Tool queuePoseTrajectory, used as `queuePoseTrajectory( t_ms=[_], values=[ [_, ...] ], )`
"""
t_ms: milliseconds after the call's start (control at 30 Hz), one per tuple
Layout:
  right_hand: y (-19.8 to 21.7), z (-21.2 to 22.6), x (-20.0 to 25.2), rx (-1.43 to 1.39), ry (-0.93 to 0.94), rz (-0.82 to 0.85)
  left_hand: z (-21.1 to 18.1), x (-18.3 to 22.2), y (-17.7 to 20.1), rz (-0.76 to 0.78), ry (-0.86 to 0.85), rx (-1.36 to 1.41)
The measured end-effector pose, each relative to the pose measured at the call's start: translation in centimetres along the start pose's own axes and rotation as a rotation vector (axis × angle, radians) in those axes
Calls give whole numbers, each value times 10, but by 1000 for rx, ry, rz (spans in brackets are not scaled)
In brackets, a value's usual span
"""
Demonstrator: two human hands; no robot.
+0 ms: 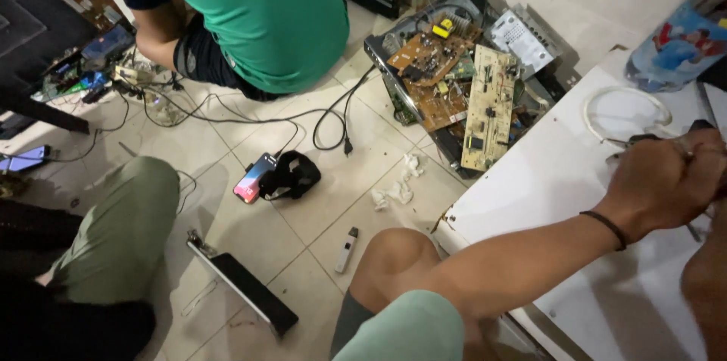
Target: A person is sanding the shaft of a motor component with sandpaper and using a screwdriver to adjust the motor assembly on a workspace floor.
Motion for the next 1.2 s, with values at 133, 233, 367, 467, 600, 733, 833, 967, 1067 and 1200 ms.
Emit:
queuePoseTrajectory(
  t_ms=[133,233,367,467,600,733,833,967,1067,1200],
  values=[
    [-16,-13,-5,-711,-328,90,-3,-2,-5,70,-60,-71],
    [-122,-52,40,-1075,-481,156,-5,0,-4,44,-74,-65],
    [-11,-18,3,-529,-317,131,-4,-4,-2,59,-28,-80],
    [22,-3,-16,-164,-110,-5,-9,-4,-3,48,-103,-100],
    [21,-8,-36,-861,-352,61,-15,-4,-2,63,-106,-56],
    [6,-22,-22,-711,-369,-46,-16,-5,2,44,-134,-75],
    [0,-24,-14,-636,-449,-3,2,-14,-3,71,-176,-115],
    [12,-25,-39,-733,-612,-95,-39,-12,16,51,-164,-10],
    [5,-32,-25,-629,-724,-57,-35,-14,9,47,-180,123],
    [14,-34,-29,-612,-624,-73,-51,-12,13,25,-176,112]
  ],
)
Point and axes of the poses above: each hand's wrist, its own x-axis away from the middle knuckle, its own y-axis out of the back of the hand, z = x × y, the point moved 8 cm from there along -x, towards the middle knuckle, and after that the axes turned 8 degrees about x, right-handed, at the moved point
